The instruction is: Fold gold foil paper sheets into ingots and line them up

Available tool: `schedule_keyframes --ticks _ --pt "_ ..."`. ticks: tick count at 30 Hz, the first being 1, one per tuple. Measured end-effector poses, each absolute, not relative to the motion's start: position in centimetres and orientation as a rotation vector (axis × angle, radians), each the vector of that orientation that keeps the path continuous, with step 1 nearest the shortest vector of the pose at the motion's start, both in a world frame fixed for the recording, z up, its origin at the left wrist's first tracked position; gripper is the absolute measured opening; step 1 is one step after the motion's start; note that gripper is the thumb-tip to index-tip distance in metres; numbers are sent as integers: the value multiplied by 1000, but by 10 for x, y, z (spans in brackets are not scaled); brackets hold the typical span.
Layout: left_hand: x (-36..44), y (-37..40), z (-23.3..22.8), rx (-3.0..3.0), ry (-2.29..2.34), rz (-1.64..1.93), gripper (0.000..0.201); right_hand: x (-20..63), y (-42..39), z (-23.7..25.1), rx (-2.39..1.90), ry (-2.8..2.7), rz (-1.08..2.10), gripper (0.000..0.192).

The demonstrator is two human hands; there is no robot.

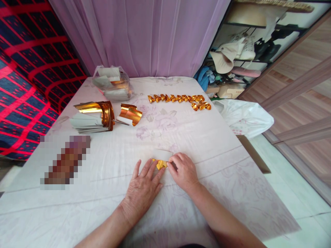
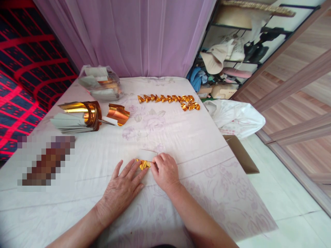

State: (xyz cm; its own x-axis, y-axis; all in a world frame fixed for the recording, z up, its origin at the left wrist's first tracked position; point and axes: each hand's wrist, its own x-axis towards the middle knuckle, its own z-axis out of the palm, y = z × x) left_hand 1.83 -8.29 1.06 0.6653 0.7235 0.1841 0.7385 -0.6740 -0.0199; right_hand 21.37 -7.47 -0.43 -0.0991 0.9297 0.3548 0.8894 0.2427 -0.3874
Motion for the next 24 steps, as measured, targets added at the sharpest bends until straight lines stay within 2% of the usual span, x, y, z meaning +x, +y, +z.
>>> schedule_keyframes --ticks 24 --pt "21 -82 15 -2800 -1251 -288 41 214 -75 -3 -1676 -2026 102 9"
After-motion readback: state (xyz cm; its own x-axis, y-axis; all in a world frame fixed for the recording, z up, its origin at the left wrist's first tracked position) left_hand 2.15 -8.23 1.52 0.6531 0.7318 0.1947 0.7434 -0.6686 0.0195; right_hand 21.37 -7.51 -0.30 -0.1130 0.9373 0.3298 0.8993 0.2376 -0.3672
